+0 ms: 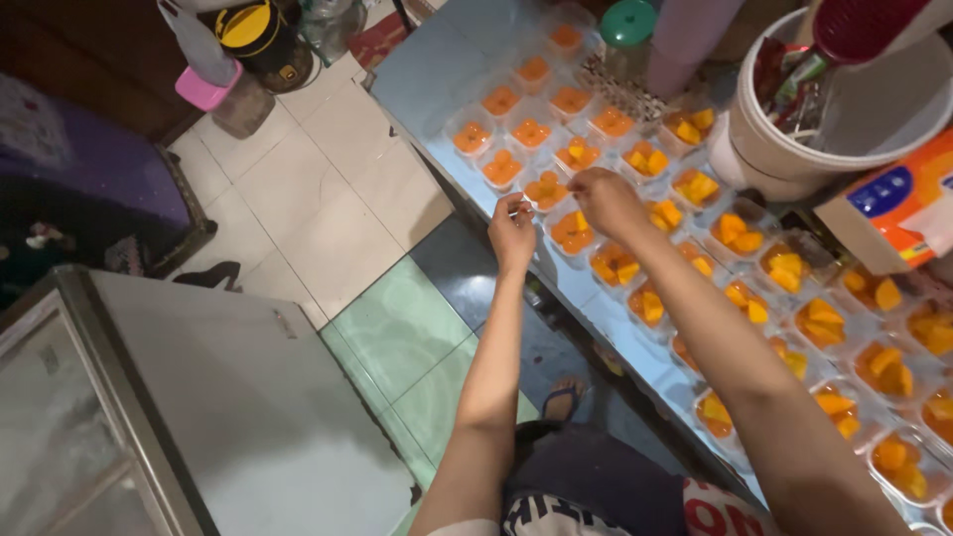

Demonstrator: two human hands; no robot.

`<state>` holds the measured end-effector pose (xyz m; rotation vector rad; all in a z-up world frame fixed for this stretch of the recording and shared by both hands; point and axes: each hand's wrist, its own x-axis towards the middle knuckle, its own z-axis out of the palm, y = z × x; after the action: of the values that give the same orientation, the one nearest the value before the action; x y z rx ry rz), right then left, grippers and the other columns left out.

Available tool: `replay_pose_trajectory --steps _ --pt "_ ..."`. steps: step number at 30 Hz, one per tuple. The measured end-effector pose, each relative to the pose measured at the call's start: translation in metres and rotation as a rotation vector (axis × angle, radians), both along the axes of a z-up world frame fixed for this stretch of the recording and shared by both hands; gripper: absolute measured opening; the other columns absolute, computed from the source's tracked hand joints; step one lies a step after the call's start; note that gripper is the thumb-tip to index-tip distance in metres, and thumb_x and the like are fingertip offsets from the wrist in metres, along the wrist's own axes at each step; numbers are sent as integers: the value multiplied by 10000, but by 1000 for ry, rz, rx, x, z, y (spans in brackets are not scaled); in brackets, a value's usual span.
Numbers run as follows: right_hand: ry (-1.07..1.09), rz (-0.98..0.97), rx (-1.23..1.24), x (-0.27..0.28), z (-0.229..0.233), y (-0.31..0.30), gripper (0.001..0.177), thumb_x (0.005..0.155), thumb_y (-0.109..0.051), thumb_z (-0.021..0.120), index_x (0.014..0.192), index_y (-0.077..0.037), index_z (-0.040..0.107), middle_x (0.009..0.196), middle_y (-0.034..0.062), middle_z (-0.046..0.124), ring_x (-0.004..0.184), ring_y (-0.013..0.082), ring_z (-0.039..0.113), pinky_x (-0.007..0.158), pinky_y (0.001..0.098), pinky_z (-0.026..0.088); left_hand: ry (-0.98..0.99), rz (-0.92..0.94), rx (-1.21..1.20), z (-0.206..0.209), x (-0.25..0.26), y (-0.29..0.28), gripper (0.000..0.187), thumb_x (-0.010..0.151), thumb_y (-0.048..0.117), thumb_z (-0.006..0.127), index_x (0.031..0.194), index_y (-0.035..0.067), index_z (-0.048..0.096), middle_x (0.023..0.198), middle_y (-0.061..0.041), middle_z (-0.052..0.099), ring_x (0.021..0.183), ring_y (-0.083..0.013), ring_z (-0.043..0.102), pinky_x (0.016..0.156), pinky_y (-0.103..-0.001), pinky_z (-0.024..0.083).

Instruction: The person cuts mangoes into small pieces using a knife and places them into clear plastic containers arranged on a table. The person repeatedly slices mango halves and distributes the pieces across many containers.

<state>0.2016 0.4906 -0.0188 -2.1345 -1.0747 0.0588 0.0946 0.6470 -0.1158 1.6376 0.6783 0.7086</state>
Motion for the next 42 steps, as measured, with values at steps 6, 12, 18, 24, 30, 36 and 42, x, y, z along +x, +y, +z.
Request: replay_pose_trajectory --steps 6,12,18,24,30,36,42 --pt "-396 69 -363 8 -29 68 127 806 -102 691 915 -102 755 974 115 718 965 308 703 861 434 544 61 35 161 -19 19 11 255 878 -47 624 1117 28 672 926 -120 756 847 -208 747 765 -321 589" --pt "-447 14 -592 16 -53 93 138 779 -191 707 900 -137 748 988 72 739 943 264 707 751 404 563 139 77 184 -20 26 13 207 881 -24 649 1064 42 719 881 -126 750 762 -215 733 697 -327 574" --pt "-416 87 -565 23 -63 100 105 856 -188 682 954 -158 705 944 62 764 925 273 721 730 402 581 118 87 242 -19 29 16 230 814 -20 697 1035 40 716 851 -109 735 707 -197 708 659 -326 570" --pt "-123 -24 -275 21 -37 78 225 843 -199 734 1033 -116 647 934 117 754 874 340 725 673 462 553 96 98 226 -5 26 10 253 794 -30 698 1038 38 706 862 -96 710 692 -191 681 679 -322 565" --pt "383 -209 231 3 -19 -7 314 833 -92 818 1015 -60 564 926 104 715 836 237 707 703 362 560 20 -9 182 32 41 -37 189 869 -1 711 1052 47 698 920 -77 694 769 -167 645 722 -304 543" --pt "803 -509 515 -38 -18 -180 309 884 -58 752 1069 -83 506 936 32 674 811 106 682 593 278 559 -157 -444 -151 56 48 -153 185 917 11 629 1090 66 666 951 -8 684 827 -86 647 777 -249 554" --pt "547 -923 452 -112 -16 -393 287 911 -60 798 1056 -57 550 945 67 641 777 123 653 588 297 570 -82 -798 53 72 23 -301 159 888 -1 708 1036 57 703 872 -31 703 763 -99 646 717 -246 531"
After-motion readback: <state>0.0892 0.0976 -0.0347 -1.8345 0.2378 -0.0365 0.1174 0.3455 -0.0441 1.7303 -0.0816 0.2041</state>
